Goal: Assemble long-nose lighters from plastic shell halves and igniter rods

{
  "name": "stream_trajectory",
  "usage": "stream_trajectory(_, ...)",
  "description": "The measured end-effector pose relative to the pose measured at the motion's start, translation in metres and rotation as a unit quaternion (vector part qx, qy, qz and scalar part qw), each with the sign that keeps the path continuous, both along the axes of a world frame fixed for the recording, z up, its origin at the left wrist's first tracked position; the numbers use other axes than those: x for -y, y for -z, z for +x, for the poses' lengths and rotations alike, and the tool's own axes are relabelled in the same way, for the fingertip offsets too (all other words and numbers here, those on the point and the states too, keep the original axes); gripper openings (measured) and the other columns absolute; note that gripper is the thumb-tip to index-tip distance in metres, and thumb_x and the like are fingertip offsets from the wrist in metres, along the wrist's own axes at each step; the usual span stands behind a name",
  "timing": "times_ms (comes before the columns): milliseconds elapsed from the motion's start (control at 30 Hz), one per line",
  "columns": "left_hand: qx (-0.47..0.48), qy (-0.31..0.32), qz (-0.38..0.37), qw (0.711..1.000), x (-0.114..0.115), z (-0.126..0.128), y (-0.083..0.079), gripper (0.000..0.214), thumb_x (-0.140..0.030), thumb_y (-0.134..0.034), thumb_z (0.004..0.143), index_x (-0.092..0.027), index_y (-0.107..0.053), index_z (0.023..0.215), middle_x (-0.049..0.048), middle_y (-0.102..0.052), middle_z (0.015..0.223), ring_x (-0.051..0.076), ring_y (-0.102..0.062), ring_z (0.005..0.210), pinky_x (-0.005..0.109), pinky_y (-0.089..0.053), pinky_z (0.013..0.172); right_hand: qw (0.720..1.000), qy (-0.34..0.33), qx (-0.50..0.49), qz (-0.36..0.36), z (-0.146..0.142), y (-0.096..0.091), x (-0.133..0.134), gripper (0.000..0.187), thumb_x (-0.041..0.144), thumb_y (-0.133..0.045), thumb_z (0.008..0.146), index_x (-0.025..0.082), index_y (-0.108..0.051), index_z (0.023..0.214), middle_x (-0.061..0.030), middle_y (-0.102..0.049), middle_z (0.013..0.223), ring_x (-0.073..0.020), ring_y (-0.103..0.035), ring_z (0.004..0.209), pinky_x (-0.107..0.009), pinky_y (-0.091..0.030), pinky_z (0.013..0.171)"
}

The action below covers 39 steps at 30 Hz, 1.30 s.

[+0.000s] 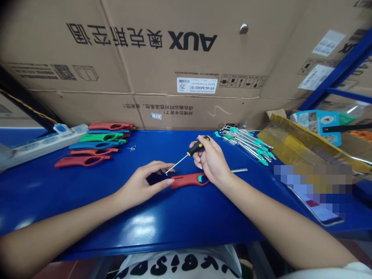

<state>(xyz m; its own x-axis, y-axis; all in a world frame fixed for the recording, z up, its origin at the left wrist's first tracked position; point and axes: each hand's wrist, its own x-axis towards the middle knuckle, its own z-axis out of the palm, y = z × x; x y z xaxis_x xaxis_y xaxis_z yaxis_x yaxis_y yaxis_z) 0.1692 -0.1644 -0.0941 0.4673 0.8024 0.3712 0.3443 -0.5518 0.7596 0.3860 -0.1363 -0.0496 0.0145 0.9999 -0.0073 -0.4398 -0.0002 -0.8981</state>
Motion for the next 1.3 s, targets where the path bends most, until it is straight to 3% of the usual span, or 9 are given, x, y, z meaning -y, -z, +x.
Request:
stream_trajectory(167,0.056,0.011,-0.008,0.998,0.003,0.0,-0.002,0.022,-0.028,-0.076,0.088,-0.02,-0.076,0.109,0.0052,-0.077,0.102,0.019,-0.069,0.093,0.032,-0.055,0.085,1.0,-0.012,-0.005,-0.005,0.002,-0.002,0.003,0.039,0.04,-0.082,0.071,0.021,-0.051,0.087,0.0031,-0.068,0.074,-0.004,-0.042,0.039,-0.017,-0.028,0.032)
stream_trajectory(433,0.089,0.016,0.043,0.995,0.004,0.0,-0.003,0.005,-0.021,-0.076,0.089,-0.018,-0.079,0.092,0.0053,-0.078,0.089,0.017,-0.07,0.085,0.03,-0.056,0.079,1.0,-0.02,-0.014,-0.012,0.003,-0.002,0.005,0.036,0.037,-0.079,0.074,0.021,-0.05,0.086,0.0023,-0.069,0.074,-0.004,-0.042,0.038,-0.017,-0.028,0.032)
stream_trajectory(867,0.089,0.031,0.058,0.994,0.004,-0.001,-0.004,0.004,-0.017,-0.075,0.089,-0.019,-0.079,0.089,0.0048,-0.078,0.085,0.017,-0.069,0.081,0.031,-0.056,0.077,0.999,-0.031,-0.016,-0.014,0.005,-0.001,0.002,0.026,0.032,-0.071,0.08,0.022,-0.049,0.088,0.0027,-0.068,0.073,-0.0042,-0.04,0.037,-0.018,-0.026,0.034)
stream_trajectory(1133,0.074,0.044,0.059,0.995,0.004,-0.001,-0.004,0.006,-0.017,-0.074,0.089,-0.019,-0.079,0.089,0.0039,-0.079,0.084,0.016,-0.068,0.079,0.031,-0.055,0.077,0.994,-0.044,0.041,0.088,0.006,-0.007,0.006,0.022,0.035,-0.065,0.085,0.025,-0.046,0.092,0.0046,-0.068,0.073,-0.0073,-0.044,0.035,-0.02,-0.029,0.031)
stream_trajectory(1300,0.049,0.059,0.061,0.995,0.005,0.0,-0.003,0.006,-0.021,-0.074,0.09,-0.02,-0.081,0.089,0.0045,-0.078,0.079,0.017,-0.067,0.074,0.033,-0.055,0.074,0.974,-0.066,0.125,0.179,0.008,-0.013,0.015,0.02,0.038,-0.064,0.093,0.027,-0.047,0.096,0.0062,-0.067,0.075,-0.0072,-0.048,0.037,-0.021,-0.036,0.033)
